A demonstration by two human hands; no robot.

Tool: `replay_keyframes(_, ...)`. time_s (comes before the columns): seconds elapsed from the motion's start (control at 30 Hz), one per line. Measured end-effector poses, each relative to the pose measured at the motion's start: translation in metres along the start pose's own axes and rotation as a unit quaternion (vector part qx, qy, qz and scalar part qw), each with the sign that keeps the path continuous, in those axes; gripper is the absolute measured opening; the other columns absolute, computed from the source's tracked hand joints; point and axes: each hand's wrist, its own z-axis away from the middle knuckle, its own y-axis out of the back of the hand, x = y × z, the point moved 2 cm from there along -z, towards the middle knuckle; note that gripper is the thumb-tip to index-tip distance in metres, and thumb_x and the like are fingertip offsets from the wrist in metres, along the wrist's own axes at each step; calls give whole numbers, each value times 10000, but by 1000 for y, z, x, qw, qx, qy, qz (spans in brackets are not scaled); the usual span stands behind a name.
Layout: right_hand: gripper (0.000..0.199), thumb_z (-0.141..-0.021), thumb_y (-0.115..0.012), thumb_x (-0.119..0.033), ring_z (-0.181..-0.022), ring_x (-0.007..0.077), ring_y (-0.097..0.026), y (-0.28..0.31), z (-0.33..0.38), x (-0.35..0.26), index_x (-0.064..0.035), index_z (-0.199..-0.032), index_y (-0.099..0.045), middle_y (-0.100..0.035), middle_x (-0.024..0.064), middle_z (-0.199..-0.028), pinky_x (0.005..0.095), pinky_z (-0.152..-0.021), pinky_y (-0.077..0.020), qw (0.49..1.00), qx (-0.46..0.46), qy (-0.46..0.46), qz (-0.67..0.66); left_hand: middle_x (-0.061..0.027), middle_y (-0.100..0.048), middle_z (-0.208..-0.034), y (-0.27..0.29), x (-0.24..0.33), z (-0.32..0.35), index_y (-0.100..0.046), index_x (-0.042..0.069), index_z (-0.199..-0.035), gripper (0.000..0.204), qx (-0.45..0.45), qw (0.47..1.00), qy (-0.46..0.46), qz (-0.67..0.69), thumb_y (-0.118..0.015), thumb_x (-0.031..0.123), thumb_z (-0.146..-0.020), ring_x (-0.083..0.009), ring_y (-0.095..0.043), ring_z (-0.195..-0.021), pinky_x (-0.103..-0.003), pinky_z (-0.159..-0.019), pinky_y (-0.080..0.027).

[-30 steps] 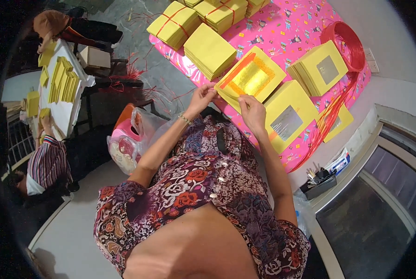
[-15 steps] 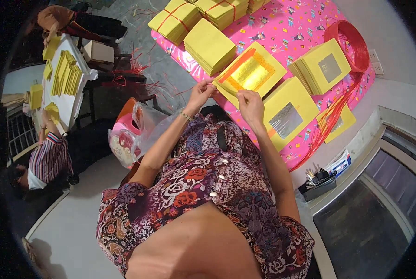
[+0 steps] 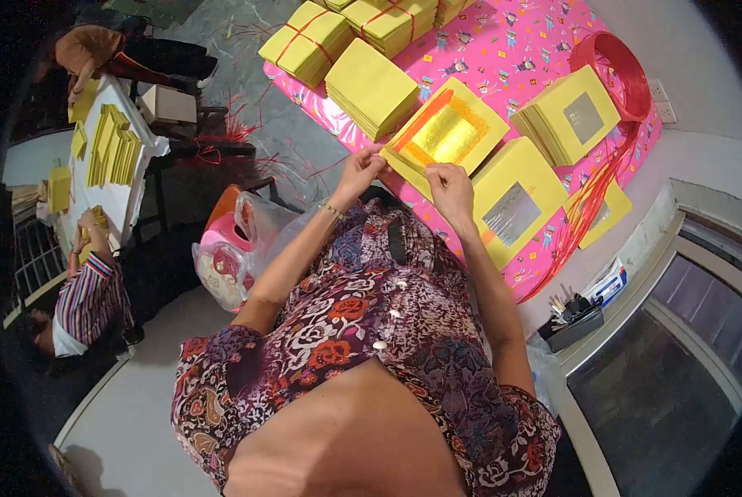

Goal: Packaging and organizing stacks of yellow ceremonial paper.

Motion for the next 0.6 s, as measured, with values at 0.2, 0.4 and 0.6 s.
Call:
replay_keyframes(0.2,232,-883,-640,-217,-951,271,-639,2,2,1,-15,-913,-750,-728,128,-975,347,-821,-515,1000,11,14,5,-36,-683,-851,-3,2,3,-593,9,-1232,274,-6,1000,11,17,-543,102,-979,-88,-634,-712,-234,-635,-526)
replay_keyframes(0.4,228,-878,-637,-208,-936,272,-632,2,1,3,-10,-900,-748,-727,129,-971,356,-834,-504,1000,8,23,-2,-41,-681,-857,0,-4,1,-591,9,-1237,276,-12,1000,-2,8,-539,98,-981,-93,-638,-725,-241,-643,-536)
replay_keyframes(0.6,230,-883,-630,-209,-937,270,-631,0,2,-4,-9,-883,-745,-725,131,-969,363,-832,-501,1000,5,12,-3,-73,-679,-942,5,1,6,-580,11,-1236,300,-14,1000,21,17,-574,86,-945,-139,-653,-786,-265,-674,-552)
